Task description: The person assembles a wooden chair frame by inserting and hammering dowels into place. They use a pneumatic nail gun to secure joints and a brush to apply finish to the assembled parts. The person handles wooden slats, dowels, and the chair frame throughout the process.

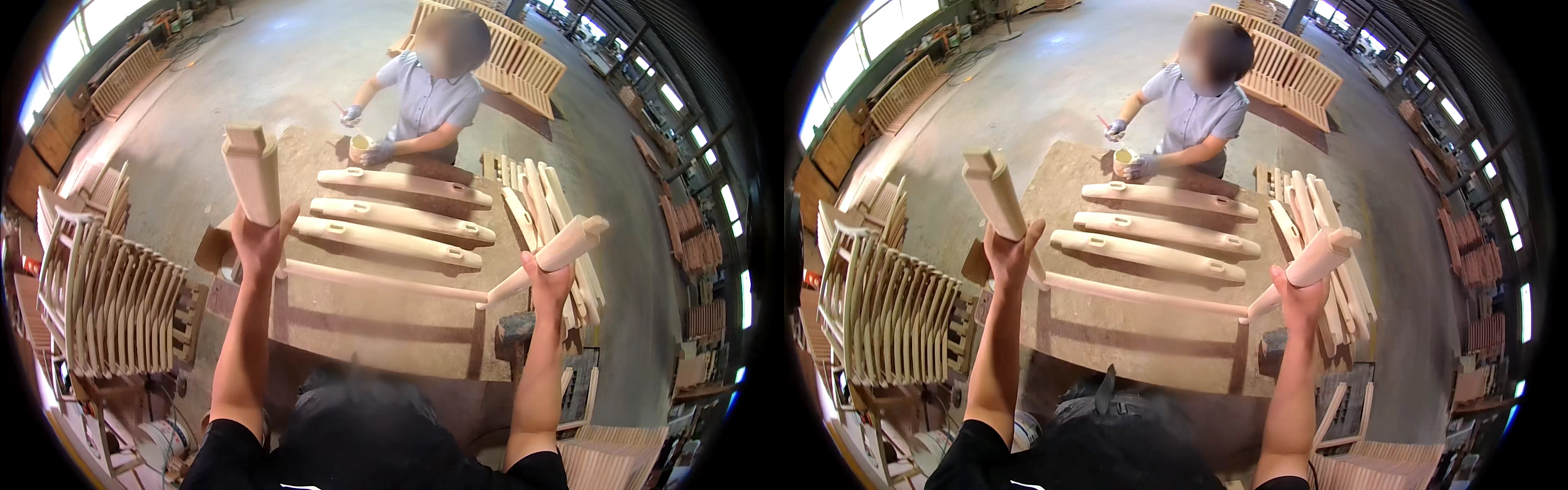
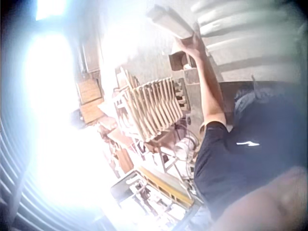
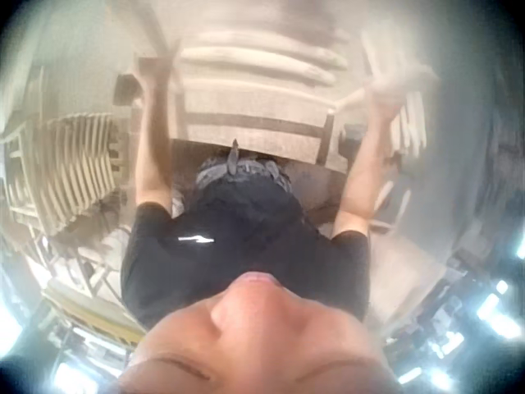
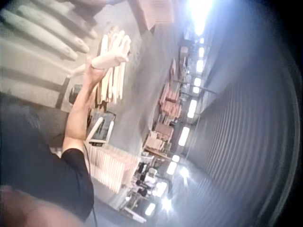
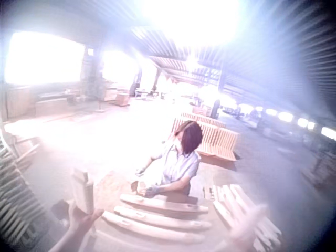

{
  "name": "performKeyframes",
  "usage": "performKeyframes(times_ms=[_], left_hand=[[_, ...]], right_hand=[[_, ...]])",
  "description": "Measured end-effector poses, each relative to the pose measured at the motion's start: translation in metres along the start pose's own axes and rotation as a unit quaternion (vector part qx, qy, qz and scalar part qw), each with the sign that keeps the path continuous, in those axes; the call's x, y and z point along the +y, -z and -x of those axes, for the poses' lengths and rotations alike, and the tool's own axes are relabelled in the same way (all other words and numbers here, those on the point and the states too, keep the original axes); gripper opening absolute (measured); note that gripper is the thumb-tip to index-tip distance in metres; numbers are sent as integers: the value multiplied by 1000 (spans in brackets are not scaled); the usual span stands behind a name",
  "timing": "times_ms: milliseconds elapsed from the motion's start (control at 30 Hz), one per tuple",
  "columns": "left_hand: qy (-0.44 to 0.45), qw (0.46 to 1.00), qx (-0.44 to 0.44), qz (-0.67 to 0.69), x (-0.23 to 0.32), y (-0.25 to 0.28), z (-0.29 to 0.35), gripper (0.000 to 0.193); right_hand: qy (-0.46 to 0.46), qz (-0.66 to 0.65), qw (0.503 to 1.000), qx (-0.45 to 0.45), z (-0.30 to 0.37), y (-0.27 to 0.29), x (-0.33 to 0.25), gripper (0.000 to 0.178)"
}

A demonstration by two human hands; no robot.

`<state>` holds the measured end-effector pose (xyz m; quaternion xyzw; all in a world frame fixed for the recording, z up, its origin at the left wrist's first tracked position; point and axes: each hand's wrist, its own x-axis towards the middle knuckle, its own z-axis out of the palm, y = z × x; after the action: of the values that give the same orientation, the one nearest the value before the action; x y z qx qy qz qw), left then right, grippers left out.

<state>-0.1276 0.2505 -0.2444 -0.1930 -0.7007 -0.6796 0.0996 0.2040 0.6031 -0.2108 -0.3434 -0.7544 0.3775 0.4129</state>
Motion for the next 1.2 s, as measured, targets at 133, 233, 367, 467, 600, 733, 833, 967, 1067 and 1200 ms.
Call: performKeyframes(times_ms=[133,233,367,467,600,733,833,967,1067,1200], left_hand=[[-30,999,-9,-21,-3,6,-4,47],[-275,946,117,-124,29,3,9,58],[-364,929,-35,-46,42,-13,58,59],[-220,965,-121,-82,18,-56,75,46],[136,988,-47,59,-61,-131,73,38],[462,861,29,211,-171,-188,83,17],[665,686,67,288,-219,-223,98,12],[708,663,97,224,-234,-253,100,20],[691,684,105,209,-231,-262,100,41],[687,669,145,244,-252,-270,104,60]], right_hand=[[-3,-97,995,1,-4,-9,-33,35],[80,-89,990,72,-14,-16,-43,35],[89,-31,991,99,-25,-24,-31,40],[109,-35,986,119,-28,-24,-22,42],[90,-69,987,117,-13,-26,-31,43],[106,-72,984,120,-7,-24,-26,44],[141,-64,981,117,-7,-22,-25,44],[167,-36,976,137,-4,-23,-24,48],[184,-25,972,146,-6,-26,-28,51],[176,-46,969,164,-5,-28,-25,54]])
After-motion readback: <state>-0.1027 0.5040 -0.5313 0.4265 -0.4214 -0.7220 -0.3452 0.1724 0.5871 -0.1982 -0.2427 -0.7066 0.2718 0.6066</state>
